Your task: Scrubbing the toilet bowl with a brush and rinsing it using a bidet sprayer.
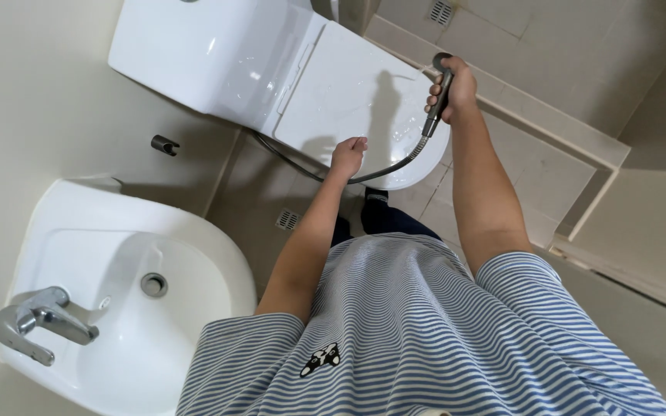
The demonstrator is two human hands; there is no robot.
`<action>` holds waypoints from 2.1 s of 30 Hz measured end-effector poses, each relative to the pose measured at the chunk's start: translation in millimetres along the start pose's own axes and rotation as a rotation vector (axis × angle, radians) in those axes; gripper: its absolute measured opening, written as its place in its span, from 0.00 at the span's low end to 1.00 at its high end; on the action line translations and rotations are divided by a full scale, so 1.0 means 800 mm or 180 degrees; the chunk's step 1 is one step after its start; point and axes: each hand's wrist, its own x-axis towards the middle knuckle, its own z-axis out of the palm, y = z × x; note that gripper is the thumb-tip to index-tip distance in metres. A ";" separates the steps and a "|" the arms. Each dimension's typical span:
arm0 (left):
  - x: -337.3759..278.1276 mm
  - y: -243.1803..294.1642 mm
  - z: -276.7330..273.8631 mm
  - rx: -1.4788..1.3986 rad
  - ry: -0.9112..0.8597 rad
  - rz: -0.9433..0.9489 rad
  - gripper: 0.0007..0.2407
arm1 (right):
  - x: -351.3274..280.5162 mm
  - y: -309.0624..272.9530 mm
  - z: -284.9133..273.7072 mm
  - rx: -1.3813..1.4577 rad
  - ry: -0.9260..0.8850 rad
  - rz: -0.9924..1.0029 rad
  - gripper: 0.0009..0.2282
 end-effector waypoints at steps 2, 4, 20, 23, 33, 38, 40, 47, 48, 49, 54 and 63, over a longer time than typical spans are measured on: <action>0.005 0.008 -0.001 -0.0026 0.0056 0.0021 0.14 | 0.010 -0.011 0.024 -0.0117 -0.0087 0.0041 0.14; 0.009 0.009 -0.006 -0.0058 0.0128 0.0040 0.14 | 0.019 -0.016 0.050 -0.0244 -0.0187 0.0084 0.14; 0.001 0.008 -0.086 -0.0666 0.0921 -0.0234 0.15 | 0.067 -0.047 0.238 -0.1051 -0.0905 0.0119 0.14; -0.008 0.007 -0.096 -0.0829 0.0972 -0.0288 0.15 | 0.068 -0.054 0.255 -0.1038 -0.0938 -0.0005 0.14; -0.002 -0.021 -0.090 -0.0932 0.1010 -0.0227 0.14 | 0.088 -0.037 0.221 -0.1012 -0.0784 0.0126 0.15; -0.015 0.005 -0.083 -0.0745 0.0881 -0.0345 0.14 | 0.092 -0.023 0.154 -0.0816 -0.0485 0.0247 0.15; -0.016 0.008 -0.078 -0.0687 0.0782 -0.0419 0.14 | 0.088 -0.018 0.126 -0.0736 -0.0371 0.0248 0.15; 0.008 -0.034 -0.042 -0.0604 0.0534 -0.0150 0.14 | 0.058 0.002 0.030 -0.0298 0.0096 0.0322 0.13; 0.016 -0.050 -0.034 -0.0544 0.0539 0.0023 0.14 | 0.052 0.005 0.017 -0.0238 0.0163 0.0300 0.12; 0.012 -0.044 -0.031 -0.0516 0.0492 0.0029 0.14 | 0.046 0.007 0.008 -0.0198 0.0199 0.0293 0.12; -0.018 -0.018 -0.027 -0.0430 0.0177 -0.0140 0.14 | 0.016 0.027 -0.025 -0.0128 0.0324 0.0247 0.13; -0.050 -0.054 -0.052 -0.0852 0.0171 -0.0193 0.15 | -0.004 0.099 0.019 -0.0247 0.0112 0.0359 0.14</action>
